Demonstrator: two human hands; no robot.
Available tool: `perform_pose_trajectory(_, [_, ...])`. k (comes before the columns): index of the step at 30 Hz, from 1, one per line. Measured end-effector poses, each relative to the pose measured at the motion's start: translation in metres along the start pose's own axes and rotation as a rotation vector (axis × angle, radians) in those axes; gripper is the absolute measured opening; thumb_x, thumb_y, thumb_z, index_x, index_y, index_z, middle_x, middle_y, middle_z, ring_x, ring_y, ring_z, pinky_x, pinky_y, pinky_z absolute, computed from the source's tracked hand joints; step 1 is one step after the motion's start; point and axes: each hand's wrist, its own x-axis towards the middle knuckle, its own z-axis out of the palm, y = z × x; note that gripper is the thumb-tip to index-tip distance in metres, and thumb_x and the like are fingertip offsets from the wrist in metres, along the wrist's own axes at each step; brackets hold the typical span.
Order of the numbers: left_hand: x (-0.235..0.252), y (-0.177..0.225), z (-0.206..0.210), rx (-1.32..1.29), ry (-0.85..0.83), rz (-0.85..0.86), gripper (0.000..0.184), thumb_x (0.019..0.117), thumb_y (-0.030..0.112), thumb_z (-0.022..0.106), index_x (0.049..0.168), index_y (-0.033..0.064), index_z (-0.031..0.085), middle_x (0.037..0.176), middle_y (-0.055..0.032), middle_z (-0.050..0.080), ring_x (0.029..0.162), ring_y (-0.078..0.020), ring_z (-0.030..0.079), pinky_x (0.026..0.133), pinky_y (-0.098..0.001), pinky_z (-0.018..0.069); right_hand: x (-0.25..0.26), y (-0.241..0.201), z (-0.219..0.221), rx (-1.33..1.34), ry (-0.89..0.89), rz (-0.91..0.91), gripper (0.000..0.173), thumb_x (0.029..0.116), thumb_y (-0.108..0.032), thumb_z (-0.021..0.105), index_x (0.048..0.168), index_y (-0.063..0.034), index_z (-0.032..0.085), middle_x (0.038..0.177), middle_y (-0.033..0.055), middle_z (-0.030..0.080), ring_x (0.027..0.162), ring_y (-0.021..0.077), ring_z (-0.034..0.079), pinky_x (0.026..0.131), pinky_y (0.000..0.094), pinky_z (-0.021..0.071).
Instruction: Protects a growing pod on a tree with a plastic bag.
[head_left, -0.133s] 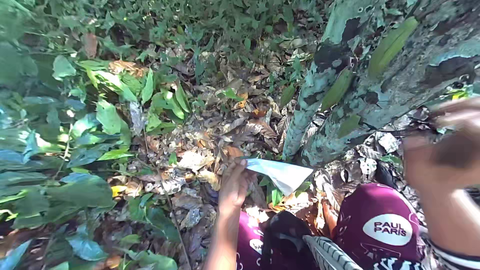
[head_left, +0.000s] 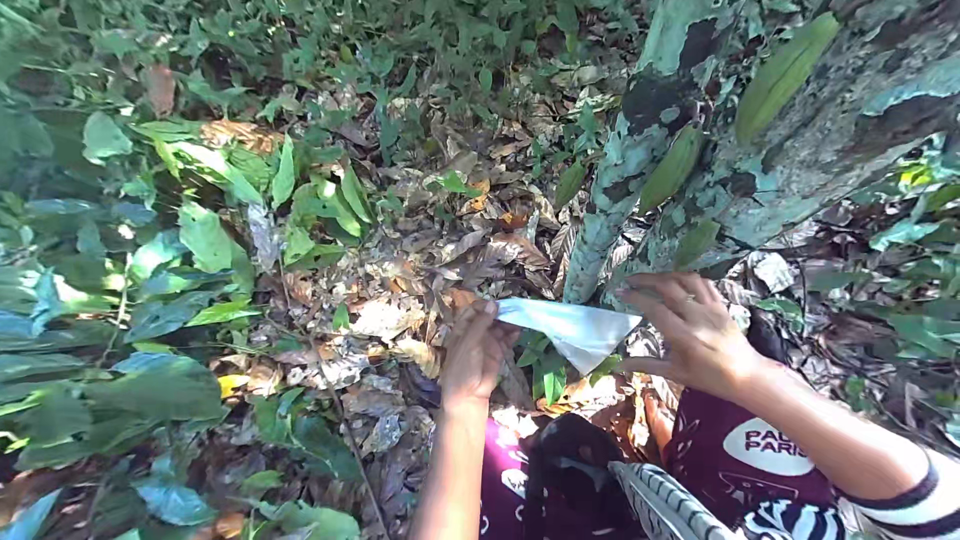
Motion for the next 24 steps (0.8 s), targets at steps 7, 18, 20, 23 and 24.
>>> perform_pose_trajectory(7, [0.003,-0.004,0.007,-0.005,-0.058,0.021,0.026,0.1076,0.012,0.040,0.097,0.0107,0.064,0.090,-0.0071,0.072,0.078,-0.0154,0.072,0.073,-0.0309,0.0610,0.004,0.009,0.012,0.189,0.004,0.112,0.023,0.0894,-0.004,0.057,0.097,-0.0030,0.078,0.104,0.0138,0.074,0.099,0.0315,0.069,0.088,0.0519,0.0535])
perform_pose_trajectory(18, [0.016,-0.025,-0.007,0.173,-0.090,0.119,0.019,0.1022,0.002,0.050,0.094,0.0091,0.066,0.085,-0.0011,0.069,0.073,-0.0078,0.067,0.070,-0.0247,0.0585,0.011,0.013,-0.001,0.430,0.032,0.339,0.035,0.0910,0.000,0.052,0.117,-0.0044,0.076,0.101,0.0063,0.070,0.084,0.0069,0.065,0.076,0.0250,0.0555])
perform_pose_trajectory(20, [0.018,-0.027,-0.011,0.263,-0.099,0.139,0.016,0.1006,0.000,0.053,0.096,0.0096,0.066,0.086,0.0005,0.068,0.074,-0.0066,0.065,0.071,-0.0236,0.0572,0.012,0.009,-0.003,0.498,0.056,0.419,0.029,0.0929,-0.002,0.055,0.116,-0.0034,0.073,0.096,0.0029,0.073,0.077,0.0007,0.065,0.072,0.0187,0.0563])
perform_pose_trajectory(23, [0.016,-0.026,-0.012,0.541,-0.151,0.212,0.023,0.0992,0.005,0.056,0.121,0.0094,0.062,0.114,-0.0003,0.069,0.097,-0.0067,0.065,0.083,-0.0260,0.0540,0.012,0.006,-0.003,0.516,0.090,0.485,0.015,0.0955,-0.006,0.060,0.106,-0.0033,0.070,0.082,-0.0004,0.069,0.064,-0.0030,0.059,0.061,0.0144,0.0523])
perform_pose_trajectory(24, [0.016,-0.026,-0.011,0.631,-0.181,0.263,0.030,0.1006,0.010,0.055,0.130,0.0083,0.060,0.126,-0.0028,0.066,0.108,-0.0094,0.063,0.090,-0.0300,0.0526,0.011,0.007,-0.003,0.490,0.091,0.476,0.016,0.0970,-0.008,0.059,0.106,-0.0031,0.072,0.081,0.0003,0.069,0.063,-0.0028,0.059,0.061,0.0147,0.0521])
